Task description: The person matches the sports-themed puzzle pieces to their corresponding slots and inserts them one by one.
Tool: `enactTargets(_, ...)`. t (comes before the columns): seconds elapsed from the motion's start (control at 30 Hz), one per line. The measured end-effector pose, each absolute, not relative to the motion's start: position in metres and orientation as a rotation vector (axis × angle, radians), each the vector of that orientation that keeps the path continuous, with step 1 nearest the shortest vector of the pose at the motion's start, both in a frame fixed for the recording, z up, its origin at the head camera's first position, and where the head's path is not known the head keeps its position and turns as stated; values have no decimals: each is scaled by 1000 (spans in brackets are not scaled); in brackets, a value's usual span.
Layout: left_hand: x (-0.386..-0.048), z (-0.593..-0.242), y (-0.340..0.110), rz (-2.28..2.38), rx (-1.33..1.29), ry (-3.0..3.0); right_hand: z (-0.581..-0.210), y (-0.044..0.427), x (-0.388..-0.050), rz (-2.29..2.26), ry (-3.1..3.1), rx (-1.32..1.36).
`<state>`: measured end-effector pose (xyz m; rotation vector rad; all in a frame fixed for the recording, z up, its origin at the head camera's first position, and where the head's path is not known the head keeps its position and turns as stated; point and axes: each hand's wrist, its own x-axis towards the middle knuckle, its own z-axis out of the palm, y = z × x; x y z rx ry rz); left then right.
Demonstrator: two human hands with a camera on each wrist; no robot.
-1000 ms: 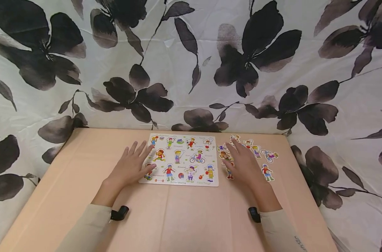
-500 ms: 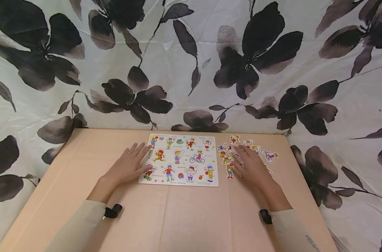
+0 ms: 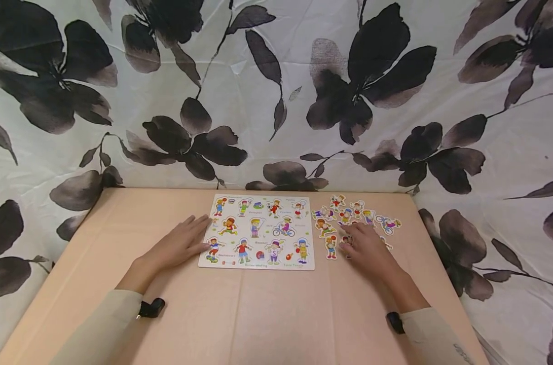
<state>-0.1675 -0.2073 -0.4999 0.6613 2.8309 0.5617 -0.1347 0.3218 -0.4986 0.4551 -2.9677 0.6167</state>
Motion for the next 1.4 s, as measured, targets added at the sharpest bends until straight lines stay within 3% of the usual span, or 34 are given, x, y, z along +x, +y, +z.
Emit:
enactTargets(0.6, -170, -503, -218, 513, 753, 2826, -513, 288, -140, 530, -2994, 624)
enactTargets(1.4, -170, -501, -215, 469, 756, 2830, -496, 280, -149, 537, -2978, 711)
